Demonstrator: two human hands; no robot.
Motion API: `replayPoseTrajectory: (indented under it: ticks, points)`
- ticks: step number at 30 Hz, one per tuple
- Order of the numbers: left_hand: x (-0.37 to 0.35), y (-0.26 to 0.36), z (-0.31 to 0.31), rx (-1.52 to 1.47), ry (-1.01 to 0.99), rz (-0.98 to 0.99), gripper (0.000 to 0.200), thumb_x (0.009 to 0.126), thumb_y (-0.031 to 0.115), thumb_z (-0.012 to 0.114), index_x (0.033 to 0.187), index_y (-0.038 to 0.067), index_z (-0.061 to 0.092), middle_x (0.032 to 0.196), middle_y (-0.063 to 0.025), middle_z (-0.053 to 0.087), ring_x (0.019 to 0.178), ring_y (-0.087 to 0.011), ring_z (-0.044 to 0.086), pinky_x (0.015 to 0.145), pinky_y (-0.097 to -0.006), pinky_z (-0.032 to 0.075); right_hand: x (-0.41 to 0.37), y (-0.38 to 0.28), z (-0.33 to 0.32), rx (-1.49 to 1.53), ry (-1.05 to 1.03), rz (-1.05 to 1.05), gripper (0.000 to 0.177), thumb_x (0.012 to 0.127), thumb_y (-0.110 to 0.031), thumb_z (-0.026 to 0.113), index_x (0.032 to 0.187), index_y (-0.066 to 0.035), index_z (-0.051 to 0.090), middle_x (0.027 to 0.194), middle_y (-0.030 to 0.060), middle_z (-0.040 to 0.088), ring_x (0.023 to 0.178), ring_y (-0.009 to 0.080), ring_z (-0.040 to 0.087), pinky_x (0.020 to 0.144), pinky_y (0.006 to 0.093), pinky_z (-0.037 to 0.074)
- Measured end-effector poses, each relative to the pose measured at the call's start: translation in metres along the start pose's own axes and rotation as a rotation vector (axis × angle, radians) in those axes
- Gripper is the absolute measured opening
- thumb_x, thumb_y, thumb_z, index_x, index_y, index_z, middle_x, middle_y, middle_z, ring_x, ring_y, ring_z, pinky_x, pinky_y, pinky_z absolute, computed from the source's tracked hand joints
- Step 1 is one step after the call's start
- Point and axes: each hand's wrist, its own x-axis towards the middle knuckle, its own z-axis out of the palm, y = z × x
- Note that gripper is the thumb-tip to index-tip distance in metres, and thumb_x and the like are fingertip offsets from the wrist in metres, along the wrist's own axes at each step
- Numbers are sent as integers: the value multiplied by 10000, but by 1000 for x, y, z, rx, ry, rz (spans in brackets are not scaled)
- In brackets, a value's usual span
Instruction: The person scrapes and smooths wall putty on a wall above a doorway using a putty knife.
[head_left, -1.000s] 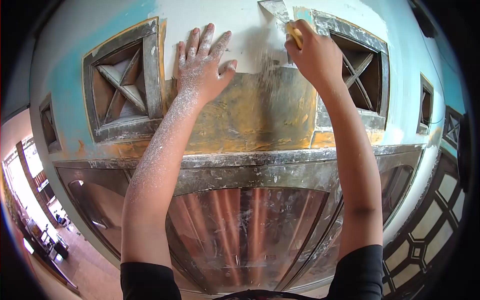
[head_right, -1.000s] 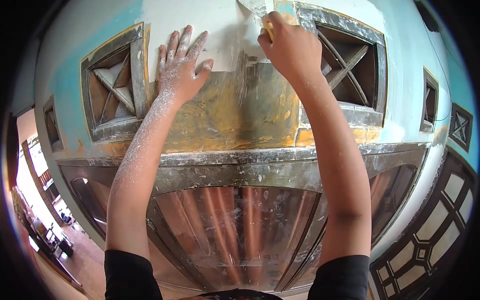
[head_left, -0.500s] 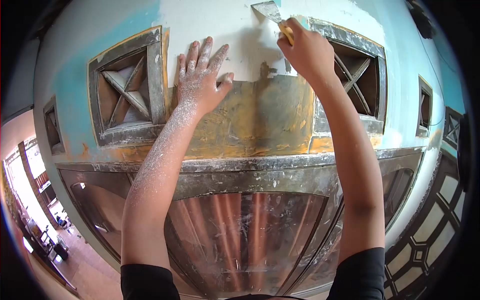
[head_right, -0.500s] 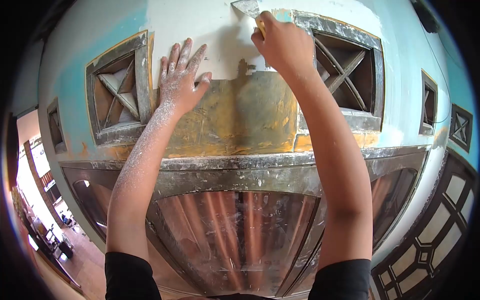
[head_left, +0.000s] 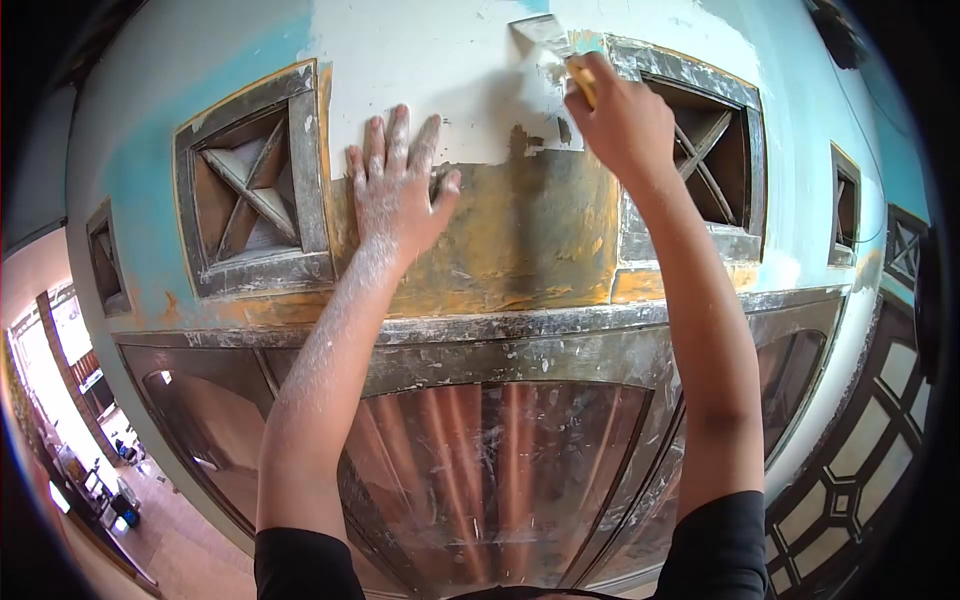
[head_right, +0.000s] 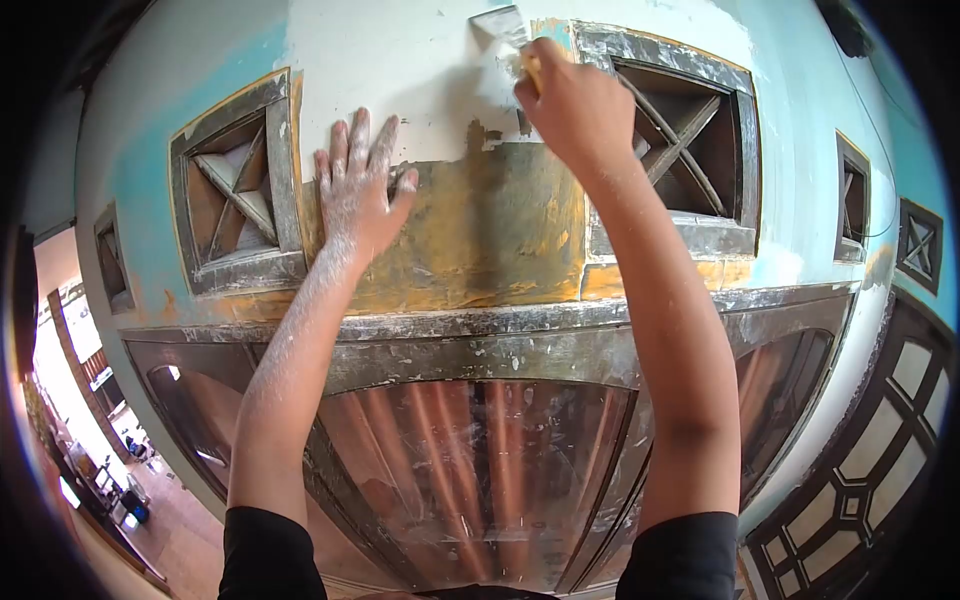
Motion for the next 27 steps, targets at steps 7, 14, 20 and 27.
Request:
replayPoseTrajectory:
  ticks: [7,14,20,27]
  points:
    - [-4,4,-2,-11,-35,-14,731,976,430,575,1631,255,300,1717,-132,147,1581,-396,90,1246,-637,86,66,28,13,-66,120,43,393,953,-418,596,1299,-231,600,921,158,753,876,404,726,725,513,569]
    - [11,31,-1,42,-82,-41,728,1002,487,529,1644,278,257,1725,-145,94,1575,-450,24,1221,-696,13,44,64,9,-123,92,127,408,939,-447,604,1284,-230,620,984,165,755,899,402,730,766,521,572]
    - [65,60,11,-6,-54,49,764,993,563,510,1649,294,227,1728,-139,77,1574,-454,-12,1191,-746,-36,83,51,-9,30,102,170,370,916,-306,616,1201,-70,631,998,255,730,956,455,695,838,549,547]
    - [79,70,17,-40,22,72,736,986,542,526,1633,286,288,1717,-145,141,1574,-451,23,1191,-751,-33,46,89,3,-98,129,157,402,940,-434,589,1273,-211,621,950,187,754,917,424,722,788,529,566]
